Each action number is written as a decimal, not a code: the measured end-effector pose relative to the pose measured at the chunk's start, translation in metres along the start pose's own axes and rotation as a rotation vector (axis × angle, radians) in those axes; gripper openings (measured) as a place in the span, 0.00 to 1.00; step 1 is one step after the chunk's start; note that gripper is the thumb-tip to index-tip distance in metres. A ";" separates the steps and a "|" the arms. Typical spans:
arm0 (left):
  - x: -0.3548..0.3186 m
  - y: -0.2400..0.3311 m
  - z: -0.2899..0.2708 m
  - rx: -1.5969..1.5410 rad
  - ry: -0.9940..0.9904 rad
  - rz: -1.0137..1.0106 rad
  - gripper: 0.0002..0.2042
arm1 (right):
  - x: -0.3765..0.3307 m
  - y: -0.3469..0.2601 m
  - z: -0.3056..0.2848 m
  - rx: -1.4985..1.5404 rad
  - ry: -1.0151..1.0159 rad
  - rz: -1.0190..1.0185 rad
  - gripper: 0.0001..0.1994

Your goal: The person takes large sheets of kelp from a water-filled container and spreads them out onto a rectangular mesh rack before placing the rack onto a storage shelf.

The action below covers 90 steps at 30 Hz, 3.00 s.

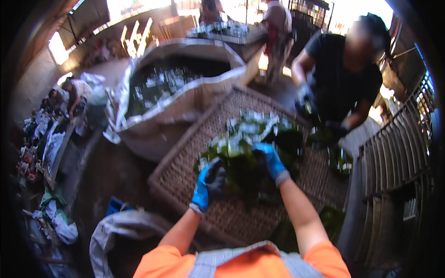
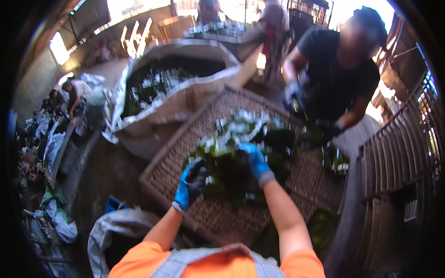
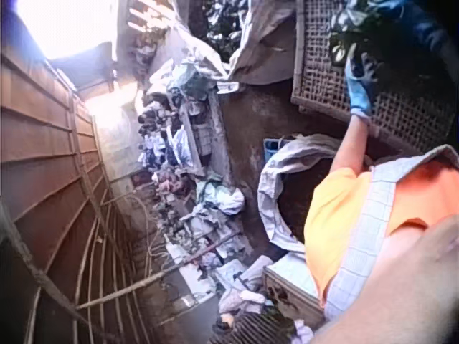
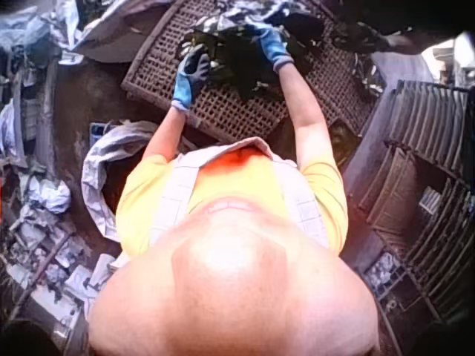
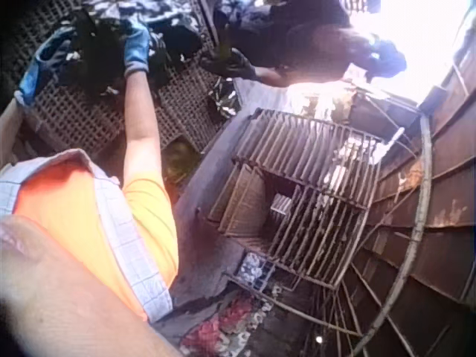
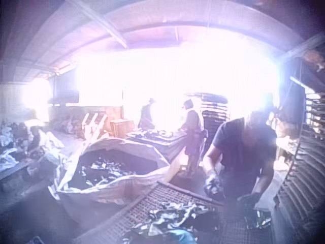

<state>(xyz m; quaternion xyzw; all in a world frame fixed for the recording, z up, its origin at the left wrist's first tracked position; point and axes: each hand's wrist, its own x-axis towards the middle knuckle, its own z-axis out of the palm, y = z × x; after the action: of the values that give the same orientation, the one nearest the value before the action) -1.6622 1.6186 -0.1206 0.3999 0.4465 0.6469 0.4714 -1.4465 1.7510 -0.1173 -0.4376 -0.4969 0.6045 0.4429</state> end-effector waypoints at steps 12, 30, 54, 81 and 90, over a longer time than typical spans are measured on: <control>-0.054 -0.040 0.126 -0.075 -0.518 -0.352 0.20 | -0.122 -0.029 -0.006 -0.072 0.675 -0.713 0.13; -0.031 0.090 0.171 -0.504 -1.031 -0.696 0.15 | -0.266 -0.104 -0.038 0.036 0.219 -0.244 0.20; -0.123 -0.059 0.263 -0.220 -0.758 -0.779 0.08 | -0.324 0.006 -0.198 0.792 0.378 -0.124 0.13; 0.027 -0.087 -0.035 1.346 -0.331 0.105 0.37 | -0.087 0.051 -0.096 -1.002 0.654 0.284 0.30; 0.042 -0.024 -0.050 1.040 -0.564 0.104 0.31 | -0.063 -0.091 -0.030 -0.802 0.551 -0.007 0.14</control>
<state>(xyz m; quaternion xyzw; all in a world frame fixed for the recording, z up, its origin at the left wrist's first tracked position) -1.7131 1.6527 -0.1539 0.7562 0.5422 0.2341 0.2818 -1.3943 1.7071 -0.0253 -0.7158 -0.5565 0.2253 0.3565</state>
